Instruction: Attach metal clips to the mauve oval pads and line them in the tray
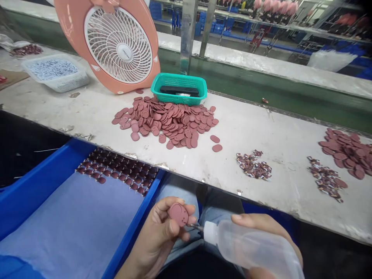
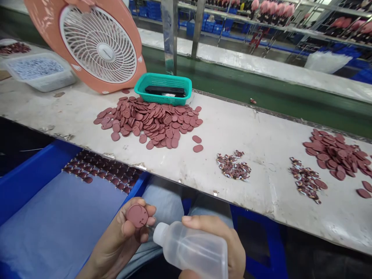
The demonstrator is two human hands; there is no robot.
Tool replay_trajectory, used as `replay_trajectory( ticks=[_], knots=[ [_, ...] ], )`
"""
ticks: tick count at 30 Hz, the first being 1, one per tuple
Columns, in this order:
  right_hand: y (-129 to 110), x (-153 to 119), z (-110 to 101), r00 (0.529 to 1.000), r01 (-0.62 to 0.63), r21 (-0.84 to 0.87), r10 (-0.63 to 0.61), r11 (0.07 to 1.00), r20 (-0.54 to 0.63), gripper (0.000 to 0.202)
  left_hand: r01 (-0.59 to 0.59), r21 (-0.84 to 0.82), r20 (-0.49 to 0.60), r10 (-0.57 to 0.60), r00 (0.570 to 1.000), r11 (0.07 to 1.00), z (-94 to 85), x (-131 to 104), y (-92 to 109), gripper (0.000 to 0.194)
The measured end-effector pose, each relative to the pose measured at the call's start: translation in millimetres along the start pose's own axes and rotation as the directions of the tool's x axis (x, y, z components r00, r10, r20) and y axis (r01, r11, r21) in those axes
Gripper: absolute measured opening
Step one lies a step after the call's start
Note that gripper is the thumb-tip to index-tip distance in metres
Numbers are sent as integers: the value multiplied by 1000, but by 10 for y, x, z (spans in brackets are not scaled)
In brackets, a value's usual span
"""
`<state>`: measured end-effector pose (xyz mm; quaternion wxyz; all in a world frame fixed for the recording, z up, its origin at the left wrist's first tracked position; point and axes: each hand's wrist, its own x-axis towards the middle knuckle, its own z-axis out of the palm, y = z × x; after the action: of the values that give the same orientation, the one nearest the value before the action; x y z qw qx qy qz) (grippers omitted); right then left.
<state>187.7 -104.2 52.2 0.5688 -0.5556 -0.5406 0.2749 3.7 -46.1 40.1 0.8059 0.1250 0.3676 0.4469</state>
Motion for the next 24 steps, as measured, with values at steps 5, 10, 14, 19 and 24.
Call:
replay_trajectory(
  ticks=[5, 10, 14, 19, 24],
  knots=[
    [33, 1, 18, 999, 18, -15, -18, 1000, 39, 42, -10, 17, -6, 10, 1000, 1000, -9, -5, -5, 36],
    [7, -9, 69, 1000, 1, -4, -1, 1000, 6, 40, -12, 30, -16, 13, 1000, 999, -6, -16, 1, 36],
    [-24, -10, 73, 1000, -2, -32, 2, 1000, -7, 42, -7, 27, -23, 7, 1000, 1000, -10, -24, 4, 37],
    [-19, -19, 79, 1000, 11, -39, -11, 999, 9, 40, 0, 24, -18, 1, 1000, 1000, -30, -29, 4, 37],
    [-19, -21, 114, 1000, -11, -3, 11, 1000, 13, 36, -2, 22, -20, 3, 1000, 1000, -47, -33, -1, 36]
  ],
)
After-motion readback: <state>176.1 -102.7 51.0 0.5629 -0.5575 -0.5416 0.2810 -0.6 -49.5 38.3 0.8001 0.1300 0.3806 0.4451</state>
